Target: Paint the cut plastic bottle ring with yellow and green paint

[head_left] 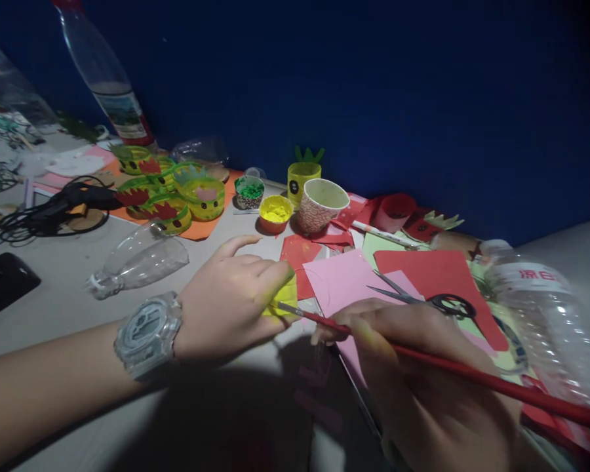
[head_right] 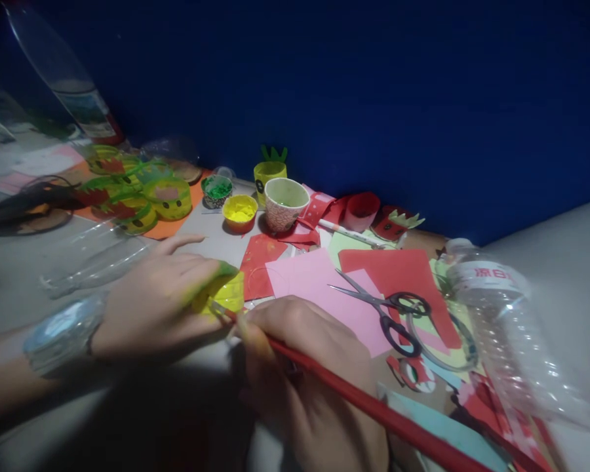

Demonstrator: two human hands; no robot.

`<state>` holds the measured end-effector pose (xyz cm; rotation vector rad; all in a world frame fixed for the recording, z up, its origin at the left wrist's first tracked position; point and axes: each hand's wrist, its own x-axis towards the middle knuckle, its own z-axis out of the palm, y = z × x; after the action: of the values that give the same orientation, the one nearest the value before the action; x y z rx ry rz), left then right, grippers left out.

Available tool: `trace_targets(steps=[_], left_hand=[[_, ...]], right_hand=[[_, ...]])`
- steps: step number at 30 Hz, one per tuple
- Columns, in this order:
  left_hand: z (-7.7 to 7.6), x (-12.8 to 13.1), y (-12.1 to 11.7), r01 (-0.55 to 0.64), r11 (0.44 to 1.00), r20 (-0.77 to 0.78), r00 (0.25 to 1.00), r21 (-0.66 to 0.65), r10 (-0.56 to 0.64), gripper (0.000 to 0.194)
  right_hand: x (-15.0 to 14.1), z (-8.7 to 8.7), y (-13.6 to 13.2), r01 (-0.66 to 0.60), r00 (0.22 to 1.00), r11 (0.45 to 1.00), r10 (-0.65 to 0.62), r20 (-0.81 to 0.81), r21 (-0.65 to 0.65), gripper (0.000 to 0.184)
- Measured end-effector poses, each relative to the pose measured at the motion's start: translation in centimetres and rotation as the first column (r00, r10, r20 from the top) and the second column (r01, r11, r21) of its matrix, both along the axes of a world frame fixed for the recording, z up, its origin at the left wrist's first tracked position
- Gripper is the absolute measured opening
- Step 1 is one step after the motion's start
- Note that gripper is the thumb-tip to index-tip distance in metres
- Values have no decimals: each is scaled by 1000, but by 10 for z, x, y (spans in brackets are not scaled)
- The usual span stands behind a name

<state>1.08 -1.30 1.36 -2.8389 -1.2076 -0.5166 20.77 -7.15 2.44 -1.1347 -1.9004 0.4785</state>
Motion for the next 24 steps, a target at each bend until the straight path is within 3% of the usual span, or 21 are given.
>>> trace_targets(steps=[3,6,9,14,19,24], left_hand=[[-3,-2,0,9,1000,11,1000,-12,-9,26],[-6,-3,1,-11,999,24,1000,-37,12,31],[-6,-3,3,-25,999,32,999,-29,26,34],[-3,0,1,-1,1000,9,1000,13,1,25],[-4,-2,2,-20,1000,27,999,-4,20,31],[-3,-4,4,2,998,31,999,63,-4,24]], right_hand=[[1,-2,3,-34,998,999,33,45,19,6],[5,-2,5,67,987,997,-73,143,48,8],[6,-1,5,128,981,986,-142,135,105,9],[-2,2,2,-38,998,998,35,47,53,13],[3,7,2,83,977,992,-99,188,95,10],[1,7,1,-16,1000,998,16,0,-55,7]])
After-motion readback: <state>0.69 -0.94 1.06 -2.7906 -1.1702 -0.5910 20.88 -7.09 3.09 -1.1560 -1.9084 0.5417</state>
